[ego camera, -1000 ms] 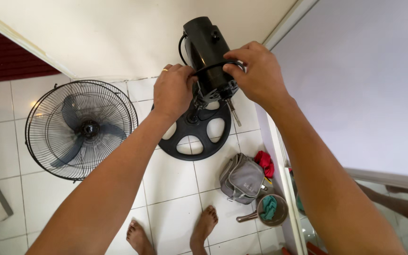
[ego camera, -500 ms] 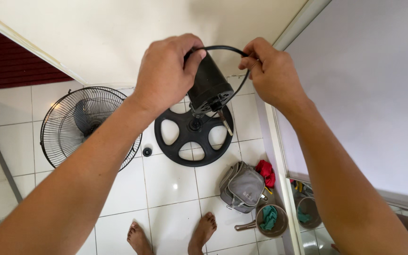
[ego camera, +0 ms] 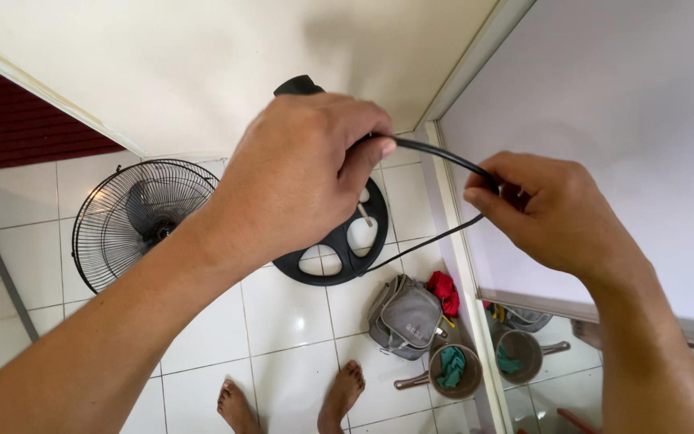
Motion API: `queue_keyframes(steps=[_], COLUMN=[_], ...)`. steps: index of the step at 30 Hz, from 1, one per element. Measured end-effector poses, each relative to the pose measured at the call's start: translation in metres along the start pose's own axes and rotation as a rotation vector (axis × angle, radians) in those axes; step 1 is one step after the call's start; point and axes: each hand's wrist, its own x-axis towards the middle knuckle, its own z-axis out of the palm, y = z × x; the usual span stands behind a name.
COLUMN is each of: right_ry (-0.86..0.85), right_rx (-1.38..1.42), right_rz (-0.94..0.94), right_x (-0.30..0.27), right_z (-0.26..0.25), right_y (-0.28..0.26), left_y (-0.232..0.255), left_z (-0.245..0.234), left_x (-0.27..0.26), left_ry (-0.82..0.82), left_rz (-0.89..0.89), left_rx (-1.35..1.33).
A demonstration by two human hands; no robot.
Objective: The person wipes the fan blades with a red cloth, then uses pliers and a screwdriver to loosen and remove the fan blade hub. They detach the front grille and remove the motor housing from the stand, leaving the components separated.
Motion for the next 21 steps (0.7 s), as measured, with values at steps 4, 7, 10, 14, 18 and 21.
queue_keyframes(steps=[4, 7, 10, 14, 18, 21], right_ry=[-0.033, 0.008, 0.124, 0.329, 0.529, 0.511], right_rx=[0.003, -0.079, -0.153, -0.132, 0.04, 0.172], right_rz=[0.187, 0.335, 0.307, 0.362, -0.015, -0.264], right_x=[-0.005, 0.0, 0.013, 0.046, 0.095, 0.139], right_z=[-0.01, -0.018, -0.03, -0.051, -0.063, -0.048], right_y=[0.027, 0.05, 0.06, 0.035, -0.02, -0.064], left_y=[0.008, 0.005, -0.002, -0.013, -0.037, -0.072], left_z=[-0.033, -0.064, -0.1, -0.132, -0.141, -0.143], left_x=[0.017, 0.026, 0.018, -0.003, -0.026, -0.046], left_ry=[0.169, 0.149, 0.222, 0.264, 0.332, 0.34], left_rz=[0.165, -0.037, 0.06, -0.076, -0.429, -0.63], left_rx=[0.053, 0.168, 0.304, 0.356, 0.135, -0.036])
